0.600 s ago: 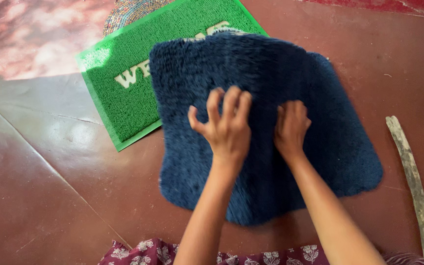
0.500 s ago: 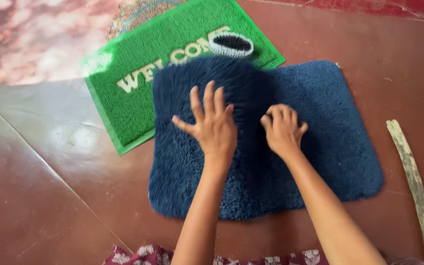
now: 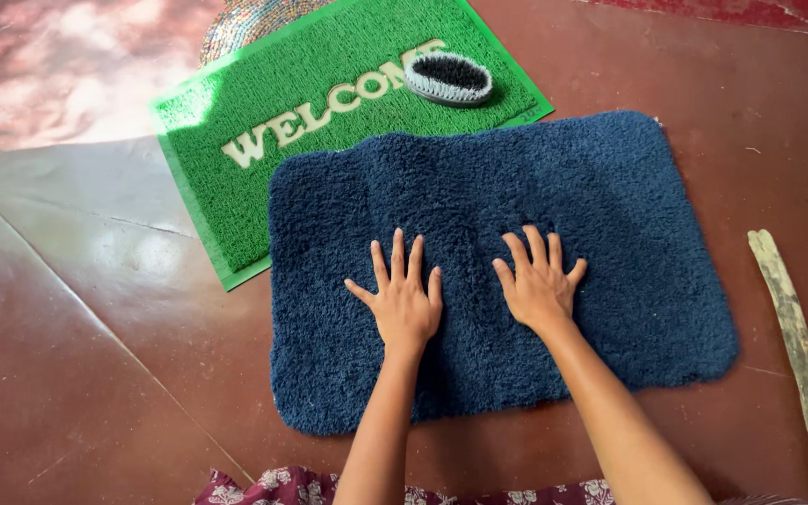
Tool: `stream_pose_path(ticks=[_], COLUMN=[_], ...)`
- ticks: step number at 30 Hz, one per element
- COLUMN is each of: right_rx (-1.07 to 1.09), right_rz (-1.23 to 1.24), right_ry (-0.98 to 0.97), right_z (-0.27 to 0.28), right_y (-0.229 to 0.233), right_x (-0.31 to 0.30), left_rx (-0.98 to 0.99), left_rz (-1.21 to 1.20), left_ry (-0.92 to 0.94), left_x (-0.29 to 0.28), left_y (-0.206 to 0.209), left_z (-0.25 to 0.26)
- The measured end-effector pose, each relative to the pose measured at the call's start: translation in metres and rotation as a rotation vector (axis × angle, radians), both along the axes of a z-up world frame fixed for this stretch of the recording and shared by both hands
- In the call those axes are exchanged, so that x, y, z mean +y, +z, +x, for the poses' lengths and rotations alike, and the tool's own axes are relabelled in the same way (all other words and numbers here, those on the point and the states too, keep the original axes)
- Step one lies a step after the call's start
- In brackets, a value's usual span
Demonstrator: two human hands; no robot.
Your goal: The person places a blue mat and a green welcome mat on the floor, moves a circular woven mat aside, and then vigorously scrubs the surface of the welcome mat using a handheld brush.
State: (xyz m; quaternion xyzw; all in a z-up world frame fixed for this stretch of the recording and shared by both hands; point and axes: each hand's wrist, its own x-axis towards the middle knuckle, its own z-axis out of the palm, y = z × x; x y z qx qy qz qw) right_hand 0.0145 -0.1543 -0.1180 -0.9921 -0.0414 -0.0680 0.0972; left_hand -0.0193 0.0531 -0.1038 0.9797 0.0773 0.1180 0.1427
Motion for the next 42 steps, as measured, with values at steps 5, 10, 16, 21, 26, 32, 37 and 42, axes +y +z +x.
stream_pose_path(ticks=[5,10,16,21,26,32,37,42], right_rx=[-0.012,0.071,0.026,0.020,-0.011,-0.095,-0.088,-0.114], right_rz=[0.005,-0.007,-0.040,-0.025,-0.010,0.038,0.012,-0.097], right_ry=[-0.012,-0.064,-0.047,-0.028,-0.042,-0.072,-0.056,0.046], right_z=[0.008,0.016,0.015,0.012,0.006,-0.003,0.000,0.006], right_y=[0.005,0.012,0.015,0.017,0.007,-0.007,-0.007,0.011], right_x=[0.003,0.014,0.014,-0.002,-0.010,-0.010,-0.011,-0.008], left_rx=[0.013,0.010,-0.027,-0.041,-0.093,-0.070,0.051,-0.011], left_rz=[0.002,-0.019,0.017,0.001,-0.013,-0.029,-0.030,0.024], left_ry=[0.020,0.043,0.059,0.074,0.048,0.009,-0.027,-0.081], left_x=[-0.001,-0.002,-0.004,-0.005,-0.004,-0.001,0.000,0.002], left_y=[0.001,0.005,0.006,0.008,-0.009,-0.006,0.012,0.019], left_z=[0.002,0.009,0.016,0.012,-0.018,-0.017,0.004,0.049])
